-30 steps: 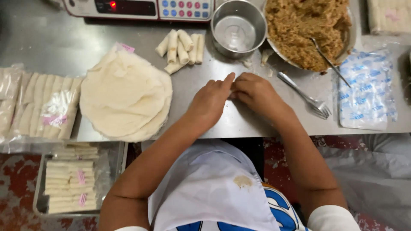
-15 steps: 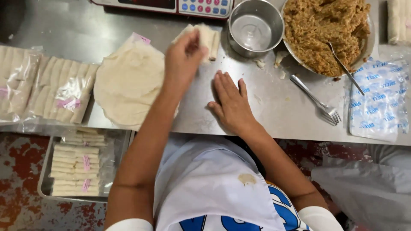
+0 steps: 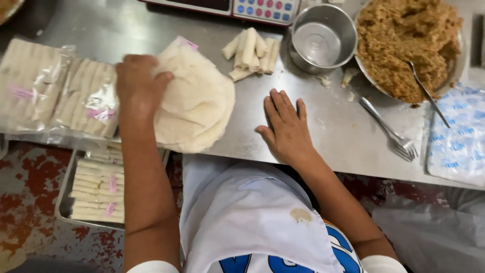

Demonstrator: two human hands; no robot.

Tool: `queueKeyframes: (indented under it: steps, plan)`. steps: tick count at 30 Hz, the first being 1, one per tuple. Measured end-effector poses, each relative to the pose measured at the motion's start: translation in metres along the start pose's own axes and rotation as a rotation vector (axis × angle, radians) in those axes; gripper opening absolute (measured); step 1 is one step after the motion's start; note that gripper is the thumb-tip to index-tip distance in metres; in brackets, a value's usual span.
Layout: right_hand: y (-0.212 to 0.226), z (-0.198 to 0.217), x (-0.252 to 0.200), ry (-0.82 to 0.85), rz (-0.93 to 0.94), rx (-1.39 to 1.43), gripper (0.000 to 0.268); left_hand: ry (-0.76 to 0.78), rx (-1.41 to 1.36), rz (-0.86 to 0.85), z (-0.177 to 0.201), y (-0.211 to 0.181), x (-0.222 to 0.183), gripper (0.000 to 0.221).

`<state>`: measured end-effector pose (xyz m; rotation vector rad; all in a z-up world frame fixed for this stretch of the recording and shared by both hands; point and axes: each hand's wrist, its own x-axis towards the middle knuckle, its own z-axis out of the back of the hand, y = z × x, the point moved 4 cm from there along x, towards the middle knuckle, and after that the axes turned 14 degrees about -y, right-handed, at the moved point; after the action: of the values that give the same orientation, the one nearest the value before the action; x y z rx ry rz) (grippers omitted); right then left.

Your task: A person is peeling spring roll wrappers, adding filling with a fork, and rolling them into cylinders on a stainless steel workbench.

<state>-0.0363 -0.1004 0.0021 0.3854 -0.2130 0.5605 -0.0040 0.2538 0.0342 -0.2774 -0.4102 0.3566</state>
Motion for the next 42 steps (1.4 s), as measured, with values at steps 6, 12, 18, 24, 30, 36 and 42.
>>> queueKeyframes:
  steps: [6, 12, 18, 24, 30, 36, 42]
  plan:
    - [0.000, 0.002, -0.001, -0.002, -0.036, -0.017, 0.072, -0.276, -0.508, -0.110, 0.039, -0.021, -0.007, 0.009]
    - [-0.005, 0.013, -0.004, -0.230, 0.058, 0.175, 0.052, -0.171, -0.861, -0.035, 0.077, -0.075, -0.023, 0.010]
    - [0.002, 0.043, 0.006, -0.197, -0.155, 0.846, 0.089, 0.278, -1.034, -0.252, 0.090, -0.166, -0.071, 0.013]
    - [-0.047, 0.068, -0.008, -0.371, -0.415, 1.262, 0.044, 0.546, -1.205, -0.302, 0.042, -0.186, -0.084, 0.018]
    - [-0.072, 0.106, -0.018, -0.480, -0.507, 1.083, 0.024, 0.683, -1.483, -0.136, 0.014, -0.200, -0.080, 0.044]
    - [-0.075, 0.131, -0.011, -0.549, -0.368, 0.952, 0.019, 0.278, -1.269, -0.365, 0.035, -0.222, -0.070, 0.014]
    - [-0.019, 0.158, -0.042, -0.407, -0.105, 0.518, 0.024, 0.043, -1.021, -0.661, 0.010, -0.198, -0.087, 0.014]
